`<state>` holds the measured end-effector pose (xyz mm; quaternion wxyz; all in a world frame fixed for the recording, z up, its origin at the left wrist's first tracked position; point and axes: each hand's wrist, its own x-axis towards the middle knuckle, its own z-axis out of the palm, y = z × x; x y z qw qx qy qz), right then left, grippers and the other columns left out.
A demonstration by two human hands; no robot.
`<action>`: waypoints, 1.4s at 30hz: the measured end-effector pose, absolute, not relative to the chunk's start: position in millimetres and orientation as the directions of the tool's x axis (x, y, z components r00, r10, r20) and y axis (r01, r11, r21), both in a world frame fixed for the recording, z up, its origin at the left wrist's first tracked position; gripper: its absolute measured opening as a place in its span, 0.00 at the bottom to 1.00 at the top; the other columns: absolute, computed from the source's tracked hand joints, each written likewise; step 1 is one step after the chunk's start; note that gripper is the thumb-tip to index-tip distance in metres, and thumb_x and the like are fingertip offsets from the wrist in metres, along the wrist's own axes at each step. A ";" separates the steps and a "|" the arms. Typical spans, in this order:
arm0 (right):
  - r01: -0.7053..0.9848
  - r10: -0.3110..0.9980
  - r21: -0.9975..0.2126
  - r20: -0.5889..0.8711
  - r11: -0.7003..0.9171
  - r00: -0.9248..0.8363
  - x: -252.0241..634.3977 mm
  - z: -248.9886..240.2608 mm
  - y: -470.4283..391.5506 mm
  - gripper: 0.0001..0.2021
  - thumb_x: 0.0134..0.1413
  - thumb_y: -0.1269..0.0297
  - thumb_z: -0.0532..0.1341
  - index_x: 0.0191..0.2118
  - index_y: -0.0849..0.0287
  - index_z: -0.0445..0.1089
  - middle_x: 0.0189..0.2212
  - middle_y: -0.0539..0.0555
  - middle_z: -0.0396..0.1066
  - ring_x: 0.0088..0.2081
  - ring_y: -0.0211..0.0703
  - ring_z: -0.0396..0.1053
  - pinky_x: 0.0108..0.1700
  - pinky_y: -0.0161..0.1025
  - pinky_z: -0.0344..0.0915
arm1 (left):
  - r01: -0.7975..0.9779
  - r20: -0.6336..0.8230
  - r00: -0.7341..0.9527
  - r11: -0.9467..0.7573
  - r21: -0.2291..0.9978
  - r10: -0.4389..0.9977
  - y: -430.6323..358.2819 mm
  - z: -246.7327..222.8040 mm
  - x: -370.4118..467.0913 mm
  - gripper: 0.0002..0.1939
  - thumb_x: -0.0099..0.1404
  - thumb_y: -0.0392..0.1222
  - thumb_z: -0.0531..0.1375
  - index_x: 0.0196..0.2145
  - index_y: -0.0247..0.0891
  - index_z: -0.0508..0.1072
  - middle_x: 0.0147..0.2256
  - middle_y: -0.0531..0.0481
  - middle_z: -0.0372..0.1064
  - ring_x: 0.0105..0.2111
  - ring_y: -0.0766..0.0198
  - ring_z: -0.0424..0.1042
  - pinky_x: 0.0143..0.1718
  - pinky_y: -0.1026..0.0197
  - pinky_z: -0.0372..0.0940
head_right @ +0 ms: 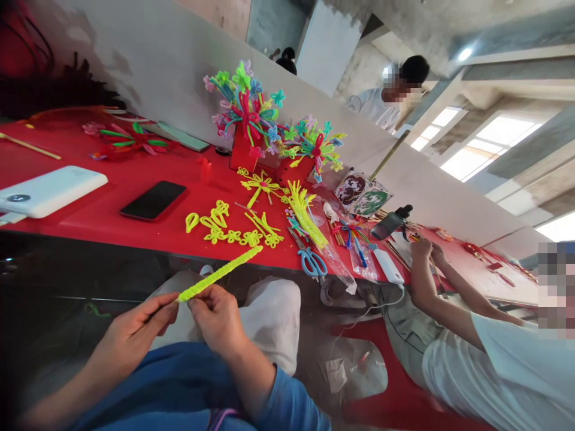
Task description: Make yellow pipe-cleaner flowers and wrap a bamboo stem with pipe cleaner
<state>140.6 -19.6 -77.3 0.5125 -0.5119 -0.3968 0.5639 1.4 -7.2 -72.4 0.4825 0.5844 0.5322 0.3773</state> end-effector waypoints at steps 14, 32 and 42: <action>-0.126 0.989 -0.984 -0.135 -0.126 0.064 135.0 -85.6 -18.3 0.06 0.46 0.63 0.62 0.26 0.60 0.69 0.16 0.43 0.58 0.18 0.30 0.50 0.20 0.30 0.46 | 0.341 0.119 0.132 -0.158 0.927 0.984 -3.1 -70.6 5.3 0.15 0.56 0.54 0.56 0.30 0.42 0.77 0.19 0.54 0.74 0.18 0.62 0.71 0.20 0.65 0.67; 0.945 0.979 -0.272 -0.039 0.183 -0.201 164.7 -29.5 -34.2 0.12 0.63 0.64 0.52 0.40 0.58 0.72 0.34 0.57 0.79 0.35 0.50 0.77 0.31 0.38 0.68 | 0.580 0.309 0.377 -0.483 0.657 0.873 13.3 -84.3 6.5 0.18 0.63 0.56 0.51 0.31 0.43 0.74 0.28 0.49 0.80 0.26 0.56 0.79 0.28 0.62 0.71; 0.708 0.782 -0.606 -0.216 0.362 -0.585 200.1 -2.4 10.4 0.05 0.59 0.68 0.60 0.37 0.59 0.74 0.31 0.48 0.75 0.34 0.38 0.72 0.33 0.30 0.62 | 0.447 0.089 0.683 -0.510 0.735 0.725 12.0 -60.1 -4.7 0.14 0.63 0.47 0.53 0.26 0.42 0.73 0.21 0.54 0.73 0.20 0.63 0.70 0.24 0.65 0.64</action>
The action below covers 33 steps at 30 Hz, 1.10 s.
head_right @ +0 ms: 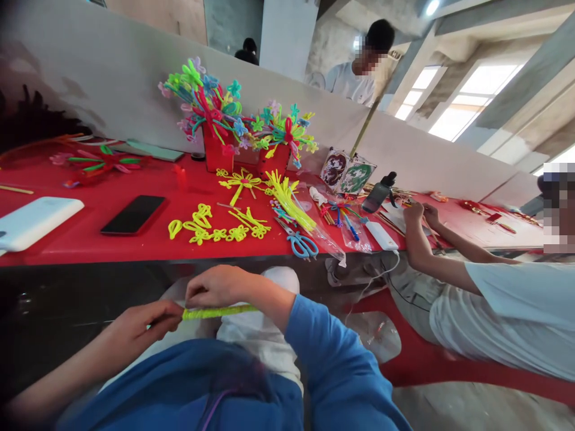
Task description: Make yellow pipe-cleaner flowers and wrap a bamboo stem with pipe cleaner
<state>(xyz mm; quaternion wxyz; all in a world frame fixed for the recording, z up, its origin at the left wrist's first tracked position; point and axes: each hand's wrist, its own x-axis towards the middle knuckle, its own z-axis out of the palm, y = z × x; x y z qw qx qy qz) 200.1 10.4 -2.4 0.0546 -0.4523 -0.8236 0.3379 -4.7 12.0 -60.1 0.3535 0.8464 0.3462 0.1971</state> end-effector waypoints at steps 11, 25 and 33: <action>0.203 0.846 -0.965 -0.245 -0.166 -0.474 197.1 -36.9 -20.6 0.04 0.53 0.70 0.61 0.28 0.60 0.69 0.20 0.43 0.66 0.22 0.30 0.62 0.25 0.27 0.58 | 0.328 -0.175 0.712 -0.102 0.939 0.680 -3.6 -43.5 -8.9 0.12 0.62 0.51 0.56 0.26 0.42 0.70 0.21 0.57 0.67 0.21 0.66 0.64 0.22 0.67 0.61; -0.176 0.982 -0.982 -0.037 -0.070 -0.183 159.4 -71.9 -44.6 0.21 0.52 0.43 0.59 0.25 0.58 0.63 0.13 0.42 0.56 0.15 0.30 0.51 0.19 0.31 0.50 | 0.315 0.015 0.314 -0.120 0.941 0.949 -14.2 -51.3 6.3 0.15 0.56 0.54 0.58 0.34 0.41 0.72 0.21 0.54 0.71 0.22 0.61 0.70 0.23 0.62 0.67; -0.027 0.998 -0.998 -0.063 -0.064 -0.001 148.7 -67.1 -46.5 0.13 0.56 0.58 0.57 0.24 0.58 0.62 0.13 0.42 0.54 0.17 0.31 0.51 0.21 0.31 0.51 | 0.406 0.071 0.261 -0.176 0.897 0.963 -14.5 -54.1 8.0 0.15 0.56 0.55 0.56 0.32 0.42 0.73 0.18 0.55 0.68 0.20 0.60 0.68 0.22 0.61 0.66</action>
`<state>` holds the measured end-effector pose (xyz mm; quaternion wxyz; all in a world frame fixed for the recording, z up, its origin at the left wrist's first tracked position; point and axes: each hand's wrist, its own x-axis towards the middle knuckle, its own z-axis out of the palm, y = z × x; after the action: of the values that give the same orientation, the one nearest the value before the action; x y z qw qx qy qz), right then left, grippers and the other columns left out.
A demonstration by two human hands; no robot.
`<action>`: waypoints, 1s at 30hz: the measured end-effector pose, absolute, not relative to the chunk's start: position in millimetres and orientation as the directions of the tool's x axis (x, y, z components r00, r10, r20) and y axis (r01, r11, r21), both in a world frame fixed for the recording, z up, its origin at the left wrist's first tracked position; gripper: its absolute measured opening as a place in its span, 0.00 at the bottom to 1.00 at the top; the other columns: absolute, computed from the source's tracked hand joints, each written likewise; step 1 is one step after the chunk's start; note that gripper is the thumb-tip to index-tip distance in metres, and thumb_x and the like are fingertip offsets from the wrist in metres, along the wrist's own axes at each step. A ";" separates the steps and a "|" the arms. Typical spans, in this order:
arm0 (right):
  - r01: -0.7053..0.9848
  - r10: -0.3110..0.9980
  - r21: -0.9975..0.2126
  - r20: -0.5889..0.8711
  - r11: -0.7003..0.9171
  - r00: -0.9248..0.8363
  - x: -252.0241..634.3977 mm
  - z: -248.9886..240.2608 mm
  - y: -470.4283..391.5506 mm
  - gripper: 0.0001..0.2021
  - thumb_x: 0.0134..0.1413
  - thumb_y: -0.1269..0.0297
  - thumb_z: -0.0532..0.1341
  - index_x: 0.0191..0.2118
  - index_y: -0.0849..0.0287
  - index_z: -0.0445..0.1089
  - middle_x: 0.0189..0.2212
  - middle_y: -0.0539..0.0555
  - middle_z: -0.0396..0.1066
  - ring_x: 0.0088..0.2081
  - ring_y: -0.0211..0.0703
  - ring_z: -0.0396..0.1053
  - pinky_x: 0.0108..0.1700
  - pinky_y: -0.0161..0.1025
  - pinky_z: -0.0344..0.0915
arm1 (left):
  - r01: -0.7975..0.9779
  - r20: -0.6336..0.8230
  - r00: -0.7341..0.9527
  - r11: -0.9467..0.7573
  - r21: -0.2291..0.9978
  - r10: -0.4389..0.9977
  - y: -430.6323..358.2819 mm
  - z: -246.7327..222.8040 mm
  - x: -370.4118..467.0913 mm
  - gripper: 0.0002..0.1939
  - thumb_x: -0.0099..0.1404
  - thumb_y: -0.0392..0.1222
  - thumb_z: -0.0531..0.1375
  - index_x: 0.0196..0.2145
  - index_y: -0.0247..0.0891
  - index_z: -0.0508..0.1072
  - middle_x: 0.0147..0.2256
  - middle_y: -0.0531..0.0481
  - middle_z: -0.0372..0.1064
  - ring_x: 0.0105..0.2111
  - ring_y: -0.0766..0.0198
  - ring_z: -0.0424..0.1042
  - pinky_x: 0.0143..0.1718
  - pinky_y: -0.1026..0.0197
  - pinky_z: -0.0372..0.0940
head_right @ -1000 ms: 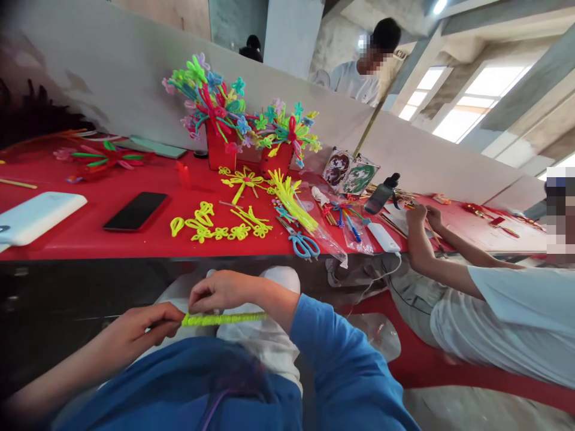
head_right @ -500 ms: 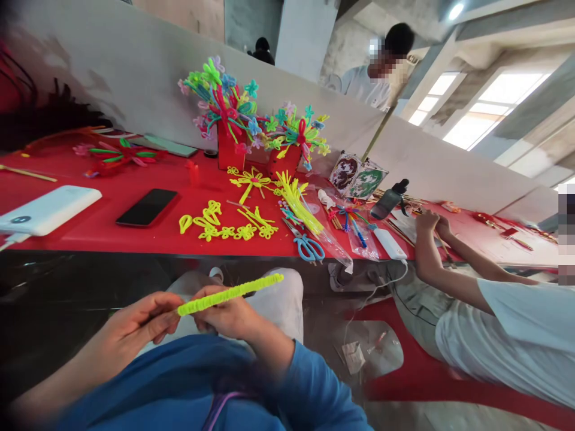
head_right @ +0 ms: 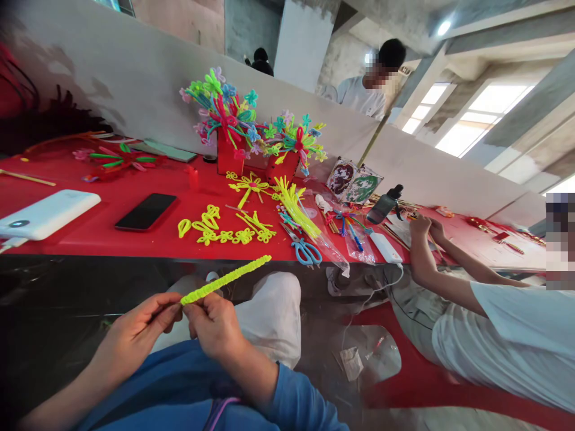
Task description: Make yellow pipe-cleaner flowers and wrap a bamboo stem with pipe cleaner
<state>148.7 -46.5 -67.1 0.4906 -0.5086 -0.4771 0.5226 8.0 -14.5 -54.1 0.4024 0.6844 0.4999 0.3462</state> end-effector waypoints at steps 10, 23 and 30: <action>-0.016 0.994 -0.997 -0.071 -0.070 0.086 143.4 -69.0 -45.3 0.07 0.52 0.65 0.55 0.25 0.57 0.61 0.14 0.42 0.55 0.16 0.32 0.52 0.20 0.30 0.51 | 0.375 0.043 0.305 -0.161 0.913 0.951 -15.5 -56.5 10.3 0.16 0.59 0.55 0.55 0.34 0.42 0.73 0.19 0.55 0.68 0.20 0.60 0.68 0.23 0.61 0.66; 0.059 0.985 -0.991 -0.109 -0.117 0.136 149.2 -78.2 -41.1 0.07 0.54 0.64 0.57 0.27 0.58 0.65 0.15 0.42 0.56 0.18 0.32 0.54 0.21 0.29 0.54 | 0.340 -0.059 0.419 -0.096 0.935 0.906 -7.7 -64.8 4.5 0.22 0.61 0.59 0.53 0.37 0.40 0.77 0.19 0.54 0.70 0.19 0.61 0.68 0.21 0.62 0.64; 0.605 0.998 -0.793 -0.058 -0.069 0.038 150.3 -64.3 -46.0 0.08 0.59 0.67 0.57 0.40 0.57 0.73 0.27 0.50 0.74 0.29 0.39 0.72 0.31 0.32 0.61 | 0.463 0.130 0.312 -0.270 0.844 0.941 -5.3 -74.4 3.9 0.19 0.63 0.55 0.52 0.38 0.42 0.77 0.21 0.54 0.73 0.21 0.62 0.71 0.23 0.64 0.66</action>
<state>150.3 -46.0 -64.3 0.3014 -0.6545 -0.6120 0.3259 3.9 -5.3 -74.4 0.3614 0.7250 0.4842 0.3307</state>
